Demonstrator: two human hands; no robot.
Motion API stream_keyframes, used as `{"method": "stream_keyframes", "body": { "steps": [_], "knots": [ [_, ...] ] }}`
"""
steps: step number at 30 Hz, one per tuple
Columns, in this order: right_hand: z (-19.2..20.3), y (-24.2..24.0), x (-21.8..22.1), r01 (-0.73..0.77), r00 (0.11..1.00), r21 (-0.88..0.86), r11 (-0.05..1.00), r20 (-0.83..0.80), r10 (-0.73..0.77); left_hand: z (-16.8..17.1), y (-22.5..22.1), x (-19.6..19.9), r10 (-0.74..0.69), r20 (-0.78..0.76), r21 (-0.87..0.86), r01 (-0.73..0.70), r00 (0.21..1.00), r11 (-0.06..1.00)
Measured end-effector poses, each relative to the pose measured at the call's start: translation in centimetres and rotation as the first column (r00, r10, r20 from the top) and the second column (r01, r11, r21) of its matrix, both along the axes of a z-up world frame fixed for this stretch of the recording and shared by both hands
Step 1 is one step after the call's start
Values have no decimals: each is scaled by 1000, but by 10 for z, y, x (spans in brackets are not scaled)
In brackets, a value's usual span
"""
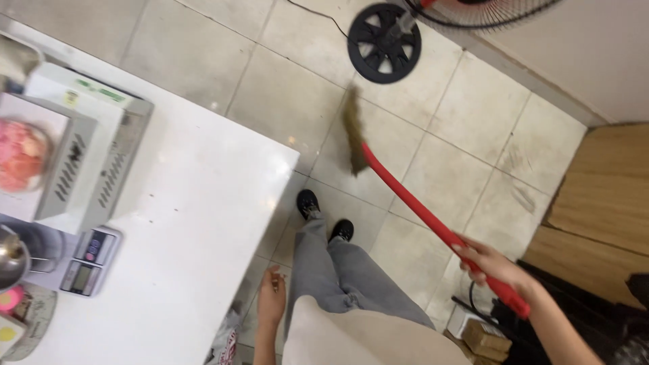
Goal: Sweep the floor of the candle studio area using a broom.
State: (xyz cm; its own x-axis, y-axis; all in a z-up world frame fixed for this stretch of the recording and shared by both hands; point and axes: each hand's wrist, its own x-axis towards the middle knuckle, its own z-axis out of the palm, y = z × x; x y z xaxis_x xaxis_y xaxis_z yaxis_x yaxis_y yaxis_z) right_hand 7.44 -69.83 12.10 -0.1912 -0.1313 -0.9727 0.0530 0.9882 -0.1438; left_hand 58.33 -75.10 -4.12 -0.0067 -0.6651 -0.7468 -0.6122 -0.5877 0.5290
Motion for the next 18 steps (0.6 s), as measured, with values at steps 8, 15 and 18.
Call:
{"method": "stream_keyframes", "body": {
  "steps": [8,15,18],
  "knots": [
    [-87,262,-30,776,601,212,594,35,-798,11,16,-15,-108,-116,-114,95,987,989],
    [-311,293,-30,878,31,451,162,284,-958,12,2,-10,-216,-75,-78,210,973,974],
    [-363,182,24,856,-18,492,157,332,-943,11,-22,-8,-231,-71,-70,227,970,971]
  ]
}}
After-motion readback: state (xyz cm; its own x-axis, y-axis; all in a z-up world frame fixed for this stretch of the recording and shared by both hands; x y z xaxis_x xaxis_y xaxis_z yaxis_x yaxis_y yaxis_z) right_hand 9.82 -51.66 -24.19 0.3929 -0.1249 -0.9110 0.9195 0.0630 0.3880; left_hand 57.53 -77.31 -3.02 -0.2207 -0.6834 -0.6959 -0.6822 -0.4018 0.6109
